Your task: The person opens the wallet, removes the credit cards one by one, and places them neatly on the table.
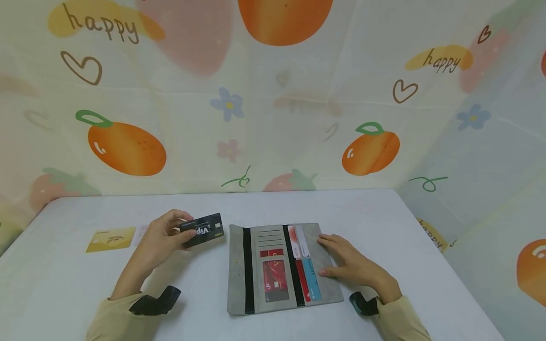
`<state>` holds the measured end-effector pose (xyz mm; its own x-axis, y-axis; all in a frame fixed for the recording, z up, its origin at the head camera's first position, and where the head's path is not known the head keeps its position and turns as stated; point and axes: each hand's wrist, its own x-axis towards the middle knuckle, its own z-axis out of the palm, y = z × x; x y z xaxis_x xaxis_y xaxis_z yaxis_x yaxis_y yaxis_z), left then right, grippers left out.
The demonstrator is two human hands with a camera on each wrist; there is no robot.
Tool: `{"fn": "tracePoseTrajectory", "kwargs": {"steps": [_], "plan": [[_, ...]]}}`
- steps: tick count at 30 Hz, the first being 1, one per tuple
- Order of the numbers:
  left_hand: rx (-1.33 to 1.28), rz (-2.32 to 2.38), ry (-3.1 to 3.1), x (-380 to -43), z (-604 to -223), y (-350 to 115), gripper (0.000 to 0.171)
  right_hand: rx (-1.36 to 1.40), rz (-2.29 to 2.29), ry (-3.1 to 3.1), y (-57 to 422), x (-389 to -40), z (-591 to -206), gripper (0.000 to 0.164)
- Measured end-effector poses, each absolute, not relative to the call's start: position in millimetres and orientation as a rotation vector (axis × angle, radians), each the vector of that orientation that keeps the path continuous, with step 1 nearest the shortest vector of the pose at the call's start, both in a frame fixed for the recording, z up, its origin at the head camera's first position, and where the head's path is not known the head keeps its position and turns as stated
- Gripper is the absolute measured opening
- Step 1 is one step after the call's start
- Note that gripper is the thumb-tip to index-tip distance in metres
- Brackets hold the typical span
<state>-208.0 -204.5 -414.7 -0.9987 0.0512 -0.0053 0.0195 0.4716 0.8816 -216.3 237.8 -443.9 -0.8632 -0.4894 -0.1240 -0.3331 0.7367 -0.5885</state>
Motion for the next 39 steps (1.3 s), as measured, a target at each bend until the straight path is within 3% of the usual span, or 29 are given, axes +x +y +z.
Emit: {"fn": "tracePoseTrajectory", "kwargs": {"steps": [39], "plan": [[-0.132, 1.078, 2.684, -211.6, -435.6, -217.0, 0.04, -0.622, -0.835, 2.673, 236.2, -215.4, -442.7, 0.082]]}}
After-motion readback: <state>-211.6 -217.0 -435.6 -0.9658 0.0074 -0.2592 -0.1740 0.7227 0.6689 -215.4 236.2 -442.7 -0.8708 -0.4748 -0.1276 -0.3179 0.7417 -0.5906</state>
